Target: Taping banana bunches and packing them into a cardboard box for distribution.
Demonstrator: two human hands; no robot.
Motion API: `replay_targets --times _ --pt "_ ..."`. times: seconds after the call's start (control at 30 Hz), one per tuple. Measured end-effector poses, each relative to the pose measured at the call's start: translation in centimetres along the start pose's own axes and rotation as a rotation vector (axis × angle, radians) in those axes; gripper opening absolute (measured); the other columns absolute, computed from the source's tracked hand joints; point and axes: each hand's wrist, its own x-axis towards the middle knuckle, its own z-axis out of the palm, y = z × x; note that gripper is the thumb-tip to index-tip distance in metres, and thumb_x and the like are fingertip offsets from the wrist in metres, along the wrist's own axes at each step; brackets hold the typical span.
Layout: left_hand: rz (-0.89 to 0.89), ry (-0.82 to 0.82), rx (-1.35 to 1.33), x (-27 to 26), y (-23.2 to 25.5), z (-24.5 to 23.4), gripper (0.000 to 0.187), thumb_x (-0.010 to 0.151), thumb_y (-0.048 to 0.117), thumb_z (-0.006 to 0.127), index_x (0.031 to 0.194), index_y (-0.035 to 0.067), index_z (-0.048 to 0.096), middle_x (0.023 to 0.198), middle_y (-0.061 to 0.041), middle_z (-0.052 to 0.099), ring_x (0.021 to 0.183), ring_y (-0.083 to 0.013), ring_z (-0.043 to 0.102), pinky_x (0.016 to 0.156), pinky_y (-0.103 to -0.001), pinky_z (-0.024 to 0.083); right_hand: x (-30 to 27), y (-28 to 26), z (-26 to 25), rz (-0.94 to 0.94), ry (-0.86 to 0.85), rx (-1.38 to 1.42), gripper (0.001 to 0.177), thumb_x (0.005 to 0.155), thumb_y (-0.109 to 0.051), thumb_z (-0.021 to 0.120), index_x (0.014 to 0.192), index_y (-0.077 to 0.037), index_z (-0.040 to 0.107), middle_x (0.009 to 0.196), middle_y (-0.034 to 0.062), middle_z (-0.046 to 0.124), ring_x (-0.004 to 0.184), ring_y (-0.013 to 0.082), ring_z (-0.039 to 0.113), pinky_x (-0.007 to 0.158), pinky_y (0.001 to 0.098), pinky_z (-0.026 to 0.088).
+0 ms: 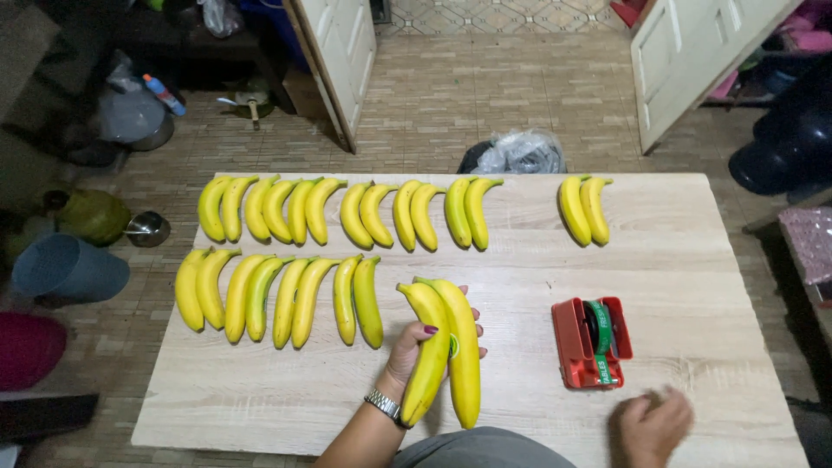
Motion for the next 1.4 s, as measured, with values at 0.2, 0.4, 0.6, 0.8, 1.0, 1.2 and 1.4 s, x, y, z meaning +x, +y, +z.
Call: replay_targets --times 0.2,0.4,0.6,0.8,1.0,1.2,1.4 --pt "0.015 0.251 0.127 -0.1 -2.4 2.3 0.073 0.074 0.019 0.067 0.145 0.014 0.052 0.124 -0.015 0.065 0.106 -0.0273 0.064 0.096 -0.051 0.054 4.8 -14.6 -3.0 0.609 -0.583 0.719 0.024 0.100 -0.021 0.056 0.114 -0.003 0.064 0.115 0.0117 0.065 0.112 0.0199 0.057 0.101 0.0319 0.041" --pt "-0.115 0.360 0.128 0.7 -4.7 1.5 0.059 0.075 0.021 0.067 0.130 -0.001 0.062 0.121 -0.013 0.067 0.109 -0.0254 0.065 0.100 -0.048 0.054 9.0 -17.5 -7.0 0.614 -0.618 0.524 0.041 0.094 -0.026 0.055 0.129 -0.004 0.056 0.129 0.0133 0.052 0.114 0.0213 0.047 0.084 0.0337 0.041" --pt "-0.104 0.431 0.157 1.1 -4.9 1.3 0.060 0.074 0.025 0.066 0.126 -0.004 0.064 0.112 -0.016 0.068 0.104 -0.0252 0.065 0.095 -0.046 0.056 6.3 -18.4 -8.0 0.512 -0.614 0.711 0.029 0.097 -0.016 0.058 0.125 -0.007 0.058 0.112 0.0100 0.063 0.090 0.0176 0.057 0.071 0.0292 0.046" --pt "-0.039 0.279 0.206 2.4 -6.3 1.2 0.044 0.078 0.019 0.064 0.118 -0.001 0.058 0.100 -0.024 0.069 0.086 -0.0337 0.071 0.076 -0.042 0.060 9.9 -27.1 -10.4 0.548 -1.249 0.906 0.049 0.095 -0.033 0.056 0.140 -0.013 0.051 0.131 0.0086 0.065 0.116 0.0190 0.070 0.096 0.0338 0.066" --pt "-0.085 0.559 0.488 1.9 -6.9 1.5 0.038 0.091 0.026 0.064 0.124 0.007 0.056 0.089 -0.016 0.064 0.069 -0.0283 0.064 0.048 -0.042 0.056 8.0 -27.5 -8.9 0.949 -1.112 1.013 0.041 0.102 -0.032 0.047 0.136 -0.013 0.060 0.092 0.0215 0.070 0.069 0.0294 0.067 0.056 0.0446 0.062" --pt "0.001 0.672 0.409 1.6 -6.5 2.7 0.031 0.096 0.014 0.062 0.126 0.011 0.054 0.097 -0.018 0.067 0.077 -0.0285 0.065 0.058 -0.042 0.057 8.3 -27.5 -9.1 0.847 -1.074 0.958 0.047 0.101 -0.029 0.048 0.144 -0.013 0.060 0.119 0.0136 0.076 0.100 0.0210 0.069 0.083 0.0311 0.054" --pt "0.077 0.814 0.542 1.9 -5.3 1.2 0.034 0.096 0.010 0.068 0.120 0.013 0.045 0.095 -0.015 0.063 0.073 -0.0249 0.065 0.059 -0.038 0.059 6.8 -25.7 -7.1 0.666 -1.035 1.097 0.034 0.102 -0.023 0.049 0.132 -0.007 0.054 0.087 0.0164 0.066 0.064 0.0230 0.068 0.056 0.0373 0.060"
